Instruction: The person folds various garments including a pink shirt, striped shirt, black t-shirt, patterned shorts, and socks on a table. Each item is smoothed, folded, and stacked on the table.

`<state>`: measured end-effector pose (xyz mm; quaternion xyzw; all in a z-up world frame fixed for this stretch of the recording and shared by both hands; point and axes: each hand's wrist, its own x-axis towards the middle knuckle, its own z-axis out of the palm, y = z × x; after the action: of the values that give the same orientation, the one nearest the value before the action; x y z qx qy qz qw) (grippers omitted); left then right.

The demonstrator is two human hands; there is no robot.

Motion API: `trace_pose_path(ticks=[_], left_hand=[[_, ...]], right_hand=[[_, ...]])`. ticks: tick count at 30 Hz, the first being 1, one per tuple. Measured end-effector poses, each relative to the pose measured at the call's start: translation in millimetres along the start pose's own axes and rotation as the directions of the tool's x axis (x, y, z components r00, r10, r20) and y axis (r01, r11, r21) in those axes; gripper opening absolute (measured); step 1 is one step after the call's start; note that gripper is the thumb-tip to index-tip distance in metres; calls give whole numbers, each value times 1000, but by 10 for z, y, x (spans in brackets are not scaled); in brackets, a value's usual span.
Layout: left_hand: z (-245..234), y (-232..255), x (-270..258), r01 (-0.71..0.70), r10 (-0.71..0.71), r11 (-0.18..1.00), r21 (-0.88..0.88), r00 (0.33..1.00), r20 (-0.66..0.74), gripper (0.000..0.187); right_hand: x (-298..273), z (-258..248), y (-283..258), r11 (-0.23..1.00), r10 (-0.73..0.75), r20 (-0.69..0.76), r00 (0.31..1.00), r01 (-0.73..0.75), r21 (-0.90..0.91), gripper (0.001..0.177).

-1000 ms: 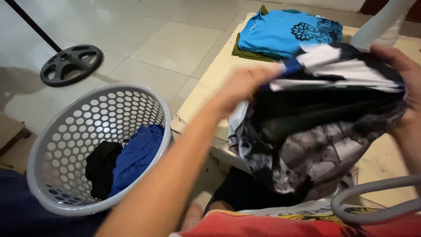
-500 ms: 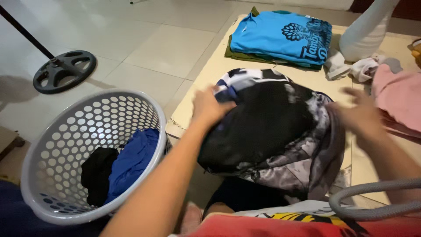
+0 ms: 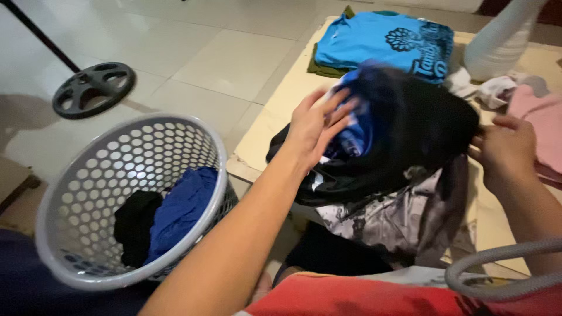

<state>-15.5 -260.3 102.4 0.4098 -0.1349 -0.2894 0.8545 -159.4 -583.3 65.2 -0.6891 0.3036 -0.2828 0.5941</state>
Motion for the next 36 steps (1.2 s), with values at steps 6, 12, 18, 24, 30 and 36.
trace_pose_path(ticks=[6,12,18,24,30,36], left_hand=[[68,-697,-140,221,-199,394,892,968,-152,77],[275,-467,-237,16,-242,508,861,962,125,84],[222,273,261,389,-352,921,16,815,460,30],[240,802,180,393,-382,919,24,873,303,36],[2,1605,164,181,-147,778,602,983,-106,64],[-63,2490,376,-107,98,916,386,994,42,63]], right_hand=[[-572,438,15,827,-27,433,901,263,-496,49],[-524,607,164,794,-39,610,791,395,-462,56],[-48,189,-269,482,-19,425,905,381,-789,68],[-13,109,44,586,463,348,815,13,-810,37],[693,-656,-95,976,-16,440,898,110,-189,27],[657,-322,-1435,964,169,406,898,-65,-258,37]])
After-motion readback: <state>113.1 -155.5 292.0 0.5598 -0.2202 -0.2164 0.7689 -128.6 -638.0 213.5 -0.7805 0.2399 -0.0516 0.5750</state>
